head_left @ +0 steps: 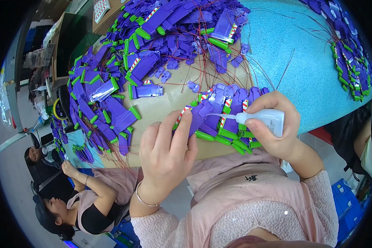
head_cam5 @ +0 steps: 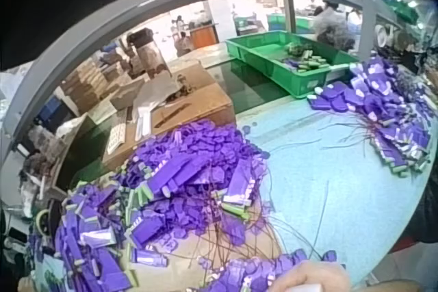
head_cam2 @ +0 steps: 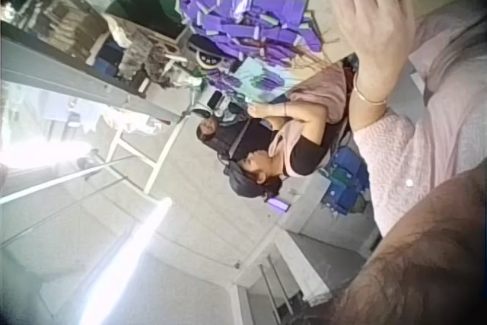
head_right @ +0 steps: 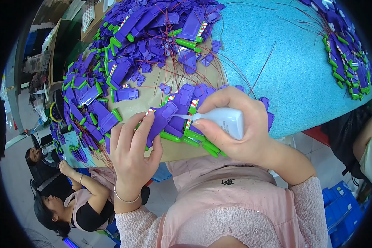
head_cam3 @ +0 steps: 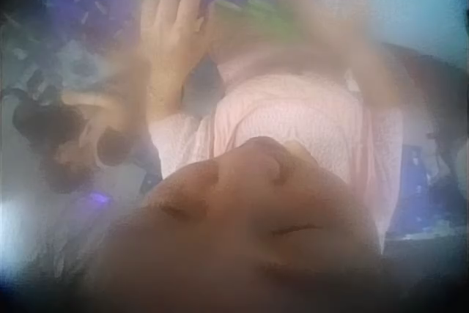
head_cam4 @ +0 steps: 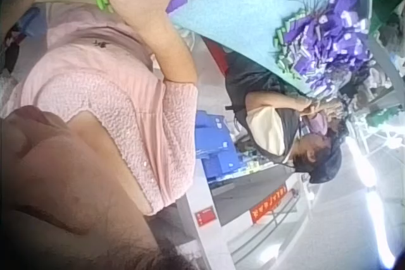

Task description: The person applies glue to plastic components using a glue bottle.

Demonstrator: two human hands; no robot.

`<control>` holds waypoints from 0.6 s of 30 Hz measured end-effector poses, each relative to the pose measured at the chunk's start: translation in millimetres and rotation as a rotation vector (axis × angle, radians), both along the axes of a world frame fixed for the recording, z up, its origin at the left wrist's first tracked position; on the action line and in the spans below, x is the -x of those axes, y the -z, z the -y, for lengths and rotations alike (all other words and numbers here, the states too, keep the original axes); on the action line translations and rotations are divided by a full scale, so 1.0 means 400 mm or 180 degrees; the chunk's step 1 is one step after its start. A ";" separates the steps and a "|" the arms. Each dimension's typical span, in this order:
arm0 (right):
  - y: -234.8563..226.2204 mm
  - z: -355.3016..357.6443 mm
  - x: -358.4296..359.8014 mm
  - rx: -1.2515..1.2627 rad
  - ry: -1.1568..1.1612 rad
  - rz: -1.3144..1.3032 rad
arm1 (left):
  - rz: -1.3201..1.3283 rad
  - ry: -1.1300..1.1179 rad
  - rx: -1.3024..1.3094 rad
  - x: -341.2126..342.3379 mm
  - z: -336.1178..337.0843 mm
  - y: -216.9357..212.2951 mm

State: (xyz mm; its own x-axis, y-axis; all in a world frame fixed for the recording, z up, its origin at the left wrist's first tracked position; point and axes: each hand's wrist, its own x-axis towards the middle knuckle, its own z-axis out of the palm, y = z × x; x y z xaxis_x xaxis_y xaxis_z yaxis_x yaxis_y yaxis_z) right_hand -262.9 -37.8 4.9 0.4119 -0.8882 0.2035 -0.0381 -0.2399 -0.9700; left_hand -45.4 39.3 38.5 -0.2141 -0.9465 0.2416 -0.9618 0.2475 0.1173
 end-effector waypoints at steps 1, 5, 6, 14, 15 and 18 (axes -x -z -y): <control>0.000 0.000 0.002 0.0000 -0.0003 0.0003 | 0.0012 -0.0002 -0.0007 0.000 -0.001 0.000; 0.007 0.002 0.016 -0.0110 0.0106 0.0024 | 0.0205 0.0004 0.0073 0.004 -0.005 0.001; 0.008 0.003 0.018 -0.0034 0.0127 0.0115 | 0.0202 0.0015 0.0072 0.005 -0.006 0.000; -0.008 0.011 0.006 0.0209 0.0068 -0.0015 | 0.0742 0.0230 0.0418 0.004 -0.015 0.003; -0.011 0.009 0.009 0.0074 0.0064 -0.0073 | 0.0747 0.0221 0.0421 0.005 -0.016 0.003; -0.009 0.004 0.023 -0.0111 0.0182 0.0225 | 0.0704 0.0202 0.0438 0.013 -0.010 0.003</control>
